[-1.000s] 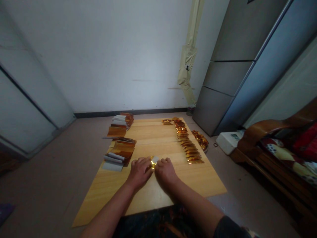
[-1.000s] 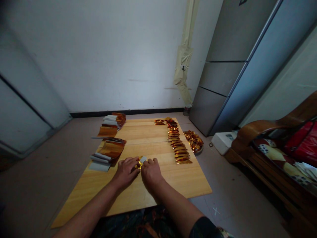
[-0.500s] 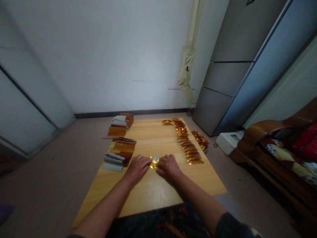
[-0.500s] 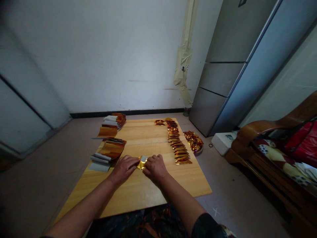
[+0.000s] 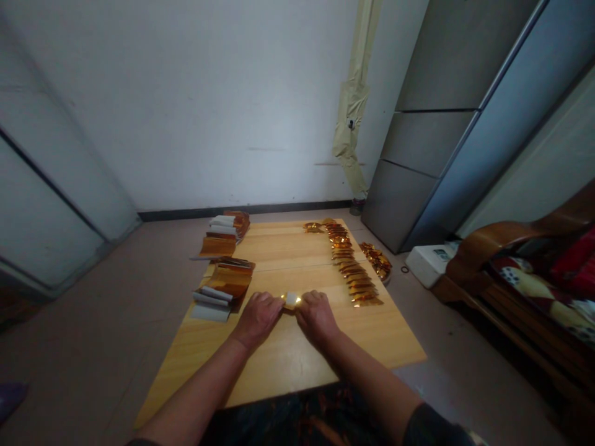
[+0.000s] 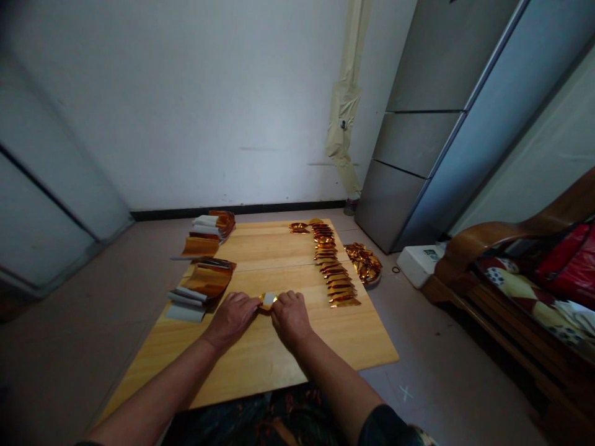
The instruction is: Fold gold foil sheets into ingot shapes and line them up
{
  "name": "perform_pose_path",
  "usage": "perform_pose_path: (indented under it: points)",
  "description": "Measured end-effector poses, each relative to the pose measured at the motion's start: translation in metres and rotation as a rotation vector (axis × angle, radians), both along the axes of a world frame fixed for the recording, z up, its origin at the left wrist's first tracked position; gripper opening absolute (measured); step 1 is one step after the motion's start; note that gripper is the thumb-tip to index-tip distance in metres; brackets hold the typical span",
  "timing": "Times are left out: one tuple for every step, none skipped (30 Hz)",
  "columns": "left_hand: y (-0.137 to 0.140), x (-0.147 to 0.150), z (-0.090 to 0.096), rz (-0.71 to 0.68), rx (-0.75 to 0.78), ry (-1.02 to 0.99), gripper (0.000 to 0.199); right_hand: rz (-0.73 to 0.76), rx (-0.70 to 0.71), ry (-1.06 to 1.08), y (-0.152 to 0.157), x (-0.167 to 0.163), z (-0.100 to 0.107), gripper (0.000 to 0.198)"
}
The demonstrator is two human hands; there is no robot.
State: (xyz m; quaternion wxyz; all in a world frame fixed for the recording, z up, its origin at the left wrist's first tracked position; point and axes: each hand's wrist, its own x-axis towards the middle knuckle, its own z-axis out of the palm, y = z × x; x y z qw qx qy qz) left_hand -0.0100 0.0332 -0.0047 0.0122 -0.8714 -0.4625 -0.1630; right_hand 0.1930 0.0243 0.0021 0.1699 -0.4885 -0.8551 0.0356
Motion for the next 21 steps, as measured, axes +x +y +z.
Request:
perform_pose_path:
  points:
    - [0.000,0.001,0.000,0.008,0.009,-0.008,0.037,-0.014,-0.009,-0.003,0.000,0.000,-0.001,0.012]
    - [0.000,0.003,-0.001,0.018,0.017,-0.027,0.037,-0.029,-0.021,-0.005,0.001,-0.001,-0.002,0.013]
    - [0.000,0.004,-0.002,0.033,0.021,-0.056,0.036,-0.046,-0.035,-0.008,0.001,-0.001,-0.002,0.013]
    - [0.001,0.005,-0.003,0.051,0.022,-0.092,0.035,-0.066,-0.052,-0.011,0.002,-0.001,-0.001,0.014]
    - [0.002,0.006,-0.005,0.072,0.019,-0.134,0.034,-0.093,-0.070,-0.016,0.002,-0.001,0.000,0.016]
    - [0.003,0.007,-0.007,0.093,0.014,-0.177,0.032,-0.122,-0.088,-0.022,0.003,-0.001,0.002,0.017]
    - [0.004,0.008,-0.009,0.111,0.007,-0.218,0.030,-0.150,-0.105,-0.027,0.003,-0.002,0.004,0.019]
    - [0.006,0.009,-0.012,0.128,-0.003,-0.254,0.027,-0.173,-0.121,-0.032,0.003,-0.002,0.006,0.020]
    - [0.007,0.010,-0.014,0.148,-0.013,-0.284,0.024,-0.193,-0.133,-0.036,0.003,-0.003,0.008,0.021]
    - [0.009,0.011,-0.015,0.174,-0.025,-0.311,0.022,-0.209,-0.142,-0.038,0.003,-0.004,0.010,0.021]
    - [0.010,0.012,-0.017,0.203,-0.038,-0.335,0.021,-0.225,-0.150,-0.038,0.003,-0.006,0.012,0.020]
    - [0.011,0.013,-0.018,0.231,-0.055,-0.353,0.022,-0.243,-0.155,-0.038,0.003,-0.007,0.012,0.019]
    - [0.012,0.014,-0.018,0.257,-0.073,-0.368,0.023,-0.265,-0.159,-0.038,0.003,-0.009,0.012,0.019]
    - [0.013,0.015,-0.018,0.278,-0.094,-0.382,0.024,-0.289,-0.159,-0.035,0.003,-0.011,0.012,0.019]
    - [0.014,0.016,-0.017,0.292,-0.115,-0.394,0.026,-0.313,-0.155,-0.031,0.003,-0.013,0.010,0.019]
    - [0.015,0.017,-0.017,0.301,-0.134,-0.404,0.028,-0.336,-0.148,-0.025,0.004,-0.015,0.009,0.019]
    - [0.016,0.019,-0.016,0.307,-0.149,-0.414,0.030,-0.356,-0.138,-0.019,0.004,-0.016,0.007,0.019]
    - [0.017,0.020,-0.016,0.312,-0.161,-0.424,0.032,-0.374,-0.128,-0.012,0.004,-0.018,0.005,0.018]
    - [0.017,0.021,-0.015,0.316,-0.170,-0.434,0.034,-0.387,-0.118,-0.007,0.005,-0.019,0.003,0.018]
    - [0.018,0.022,-0.015,0.318,-0.178,-0.444,0.036,-0.399,-0.110,-0.005,0.005,-0.020,0.001,0.017]
    - [0.019,0.023,-0.015,0.319,-0.185,-0.456,0.038,-0.409,-0.104,-0.004,0.005,-0.021,0.000,0.017]
